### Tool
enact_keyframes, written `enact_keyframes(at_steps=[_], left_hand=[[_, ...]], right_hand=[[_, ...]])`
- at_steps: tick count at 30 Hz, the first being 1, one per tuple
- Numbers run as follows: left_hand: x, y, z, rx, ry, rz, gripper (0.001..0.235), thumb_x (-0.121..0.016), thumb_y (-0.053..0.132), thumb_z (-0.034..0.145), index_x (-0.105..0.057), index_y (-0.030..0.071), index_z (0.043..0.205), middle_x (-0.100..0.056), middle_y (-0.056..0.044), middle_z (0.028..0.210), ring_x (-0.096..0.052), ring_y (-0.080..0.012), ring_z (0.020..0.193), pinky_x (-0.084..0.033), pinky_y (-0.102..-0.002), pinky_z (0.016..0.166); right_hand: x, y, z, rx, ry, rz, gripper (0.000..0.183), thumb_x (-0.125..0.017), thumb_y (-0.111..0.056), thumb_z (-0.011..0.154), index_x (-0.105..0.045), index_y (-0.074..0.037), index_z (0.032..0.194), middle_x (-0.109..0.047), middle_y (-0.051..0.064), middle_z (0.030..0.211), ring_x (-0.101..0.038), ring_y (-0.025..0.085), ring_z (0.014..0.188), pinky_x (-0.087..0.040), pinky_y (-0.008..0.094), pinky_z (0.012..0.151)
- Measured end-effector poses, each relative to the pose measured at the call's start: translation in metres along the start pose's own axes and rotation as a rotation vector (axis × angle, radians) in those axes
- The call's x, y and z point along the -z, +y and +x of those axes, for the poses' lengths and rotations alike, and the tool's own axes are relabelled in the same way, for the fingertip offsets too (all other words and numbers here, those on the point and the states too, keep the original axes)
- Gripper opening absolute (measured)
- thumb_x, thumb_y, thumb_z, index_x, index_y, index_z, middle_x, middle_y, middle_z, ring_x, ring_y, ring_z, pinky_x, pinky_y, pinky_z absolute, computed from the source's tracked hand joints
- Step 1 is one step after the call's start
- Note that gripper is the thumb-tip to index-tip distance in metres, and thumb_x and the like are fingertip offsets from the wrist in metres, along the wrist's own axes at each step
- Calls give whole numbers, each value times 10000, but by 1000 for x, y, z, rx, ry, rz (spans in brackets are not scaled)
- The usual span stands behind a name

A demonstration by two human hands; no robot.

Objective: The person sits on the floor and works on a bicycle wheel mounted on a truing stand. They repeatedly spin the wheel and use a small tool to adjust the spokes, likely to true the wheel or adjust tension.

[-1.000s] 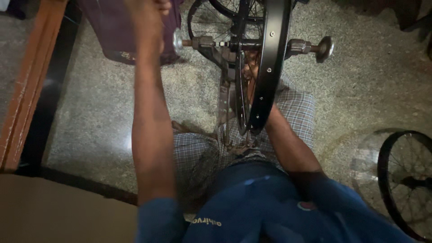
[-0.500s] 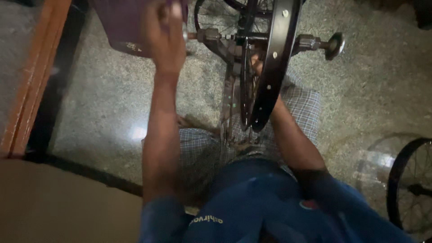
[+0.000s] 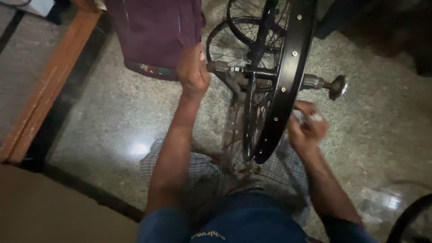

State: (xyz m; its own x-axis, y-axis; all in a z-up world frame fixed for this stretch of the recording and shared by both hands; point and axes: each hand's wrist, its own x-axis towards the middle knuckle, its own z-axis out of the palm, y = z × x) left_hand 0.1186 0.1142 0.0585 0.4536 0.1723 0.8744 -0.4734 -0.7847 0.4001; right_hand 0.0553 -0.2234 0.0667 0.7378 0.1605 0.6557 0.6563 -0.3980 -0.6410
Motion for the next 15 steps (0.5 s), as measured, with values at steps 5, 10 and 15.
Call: enact_keyframes(at_steps=[5,10,15], left_hand=[[2,1,-8,23,8,-32,237,-471,34,1080,-622,-86,1216,-659,-243,1098,-664,-403,985,-551,-466,896],[5,9,-1,72,-12,24,225,-475,69,1117,-639,-65,1192,-672,-232,1102,-671,-395,1009,-541,-452,907],[3,16,1,150,10,0,267,-457,117,1137,-638,-69,1199,-669,-224,1100,-674,-379,1005,-542,-444,901]], right_hand=[[55,18,77,564,-7,-251,73,-697,-63,970,-645,-19,993,-649,155,932,-622,292,895,-524,483,775],[62,54,111,438,-375,-320,177,-700,-227,1027,-677,-61,971,-646,119,886,-604,279,826,-497,417,700],[63,76,122,-688,-691,157,313,-586,-302,1044,-627,-111,800,-582,55,630,-539,212,534,-457,385,501]])
